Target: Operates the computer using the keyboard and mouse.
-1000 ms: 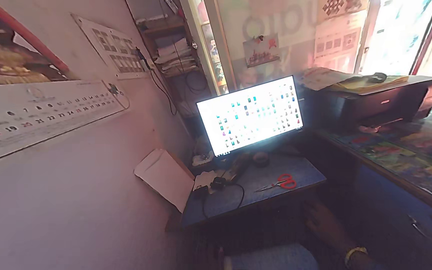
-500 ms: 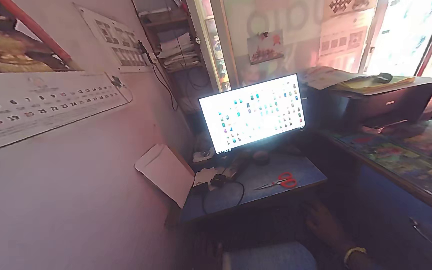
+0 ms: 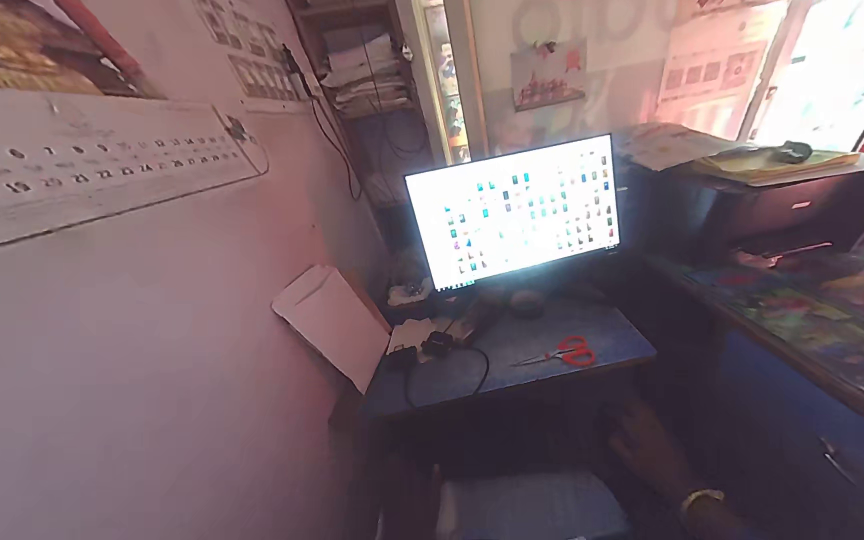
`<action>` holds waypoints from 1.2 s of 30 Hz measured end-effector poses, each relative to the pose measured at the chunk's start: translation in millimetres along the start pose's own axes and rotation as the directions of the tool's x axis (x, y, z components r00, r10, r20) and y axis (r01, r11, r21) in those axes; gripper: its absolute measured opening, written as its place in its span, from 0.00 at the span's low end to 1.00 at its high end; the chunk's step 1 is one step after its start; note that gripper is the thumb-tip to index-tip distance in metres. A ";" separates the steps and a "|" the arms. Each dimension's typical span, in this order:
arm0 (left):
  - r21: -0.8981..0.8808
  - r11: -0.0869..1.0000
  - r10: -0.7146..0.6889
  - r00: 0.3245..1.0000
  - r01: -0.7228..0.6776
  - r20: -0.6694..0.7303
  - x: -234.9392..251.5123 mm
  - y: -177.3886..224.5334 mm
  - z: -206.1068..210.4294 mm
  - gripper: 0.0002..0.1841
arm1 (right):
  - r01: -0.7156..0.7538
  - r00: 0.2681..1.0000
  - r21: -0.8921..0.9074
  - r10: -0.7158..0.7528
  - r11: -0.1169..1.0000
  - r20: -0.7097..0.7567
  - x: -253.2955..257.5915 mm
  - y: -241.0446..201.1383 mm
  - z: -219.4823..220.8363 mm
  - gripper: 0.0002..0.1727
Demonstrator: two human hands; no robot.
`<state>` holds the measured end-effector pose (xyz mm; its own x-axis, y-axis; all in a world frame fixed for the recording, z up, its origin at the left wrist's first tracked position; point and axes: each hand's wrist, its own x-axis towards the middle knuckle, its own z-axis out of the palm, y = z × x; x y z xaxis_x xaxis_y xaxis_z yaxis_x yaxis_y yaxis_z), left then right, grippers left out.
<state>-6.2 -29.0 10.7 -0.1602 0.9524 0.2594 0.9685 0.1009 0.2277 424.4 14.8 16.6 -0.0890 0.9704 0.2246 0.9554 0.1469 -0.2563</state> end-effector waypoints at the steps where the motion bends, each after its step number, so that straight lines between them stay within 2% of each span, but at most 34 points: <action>1: -0.025 0.999 -0.019 1.000 0.020 0.014 2.3 -0.1 -0.4 0.33 | 0.006 1.000 -0.007 -0.006 1.000 -0.012 -1.5 -1.0 -0.4 0.25; 4: -0.027 0.997 0.072 0.976 -0.079 -0.206 2.5 -26.1 39.0 0.35 | -0.093 0.987 -0.033 0.096 0.995 0.126 -0.9 -7.6 -8.2 0.29; 5: -0.016 0.996 0.085 0.973 -0.091 -0.215 0.7 -28.4 40.9 0.35 | -0.122 0.978 -0.028 0.125 0.992 0.165 0.4 -8.9 -9.5 0.31; 9: 0.004 0.998 0.056 0.979 -0.056 -0.195 -1.9 -29.9 46.1 0.37 | -0.136 0.976 -0.013 0.136 0.991 0.169 -0.7 -10.0 -8.3 0.32; 12: -0.028 0.999 0.014 0.992 -0.018 -0.123 2.4 -27.4 41.7 0.37 | -0.106 0.988 -0.020 0.108 0.994 0.111 0.9 -5.1 -3.9 0.30; 19: -0.045 0.997 0.055 0.980 -0.064 -0.191 6.4 -35.1 54.1 0.38 | -0.052 0.998 -0.006 0.052 0.999 0.035 2.6 -5.1 -3.0 0.27; 31: -0.033 0.999 0.015 0.994 -0.018 -0.112 11.3 -35.5 55.8 0.35 | -0.025 0.999 -0.002 0.025 1.000 -0.025 3.7 4.7 10.1 0.27; 36: -0.066 0.996 0.046 0.988 -0.056 -0.148 11.9 -37.5 54.7 0.35 | -0.016 0.998 0.022 0.017 1.000 -0.055 4.6 3.9 10.7 0.26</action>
<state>-33.9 -5.7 -46.1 -0.1419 0.9031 0.4053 0.9613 0.0280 0.2742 424.7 21.9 6.6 -0.0572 0.9606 0.2720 0.9501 0.1361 -0.2807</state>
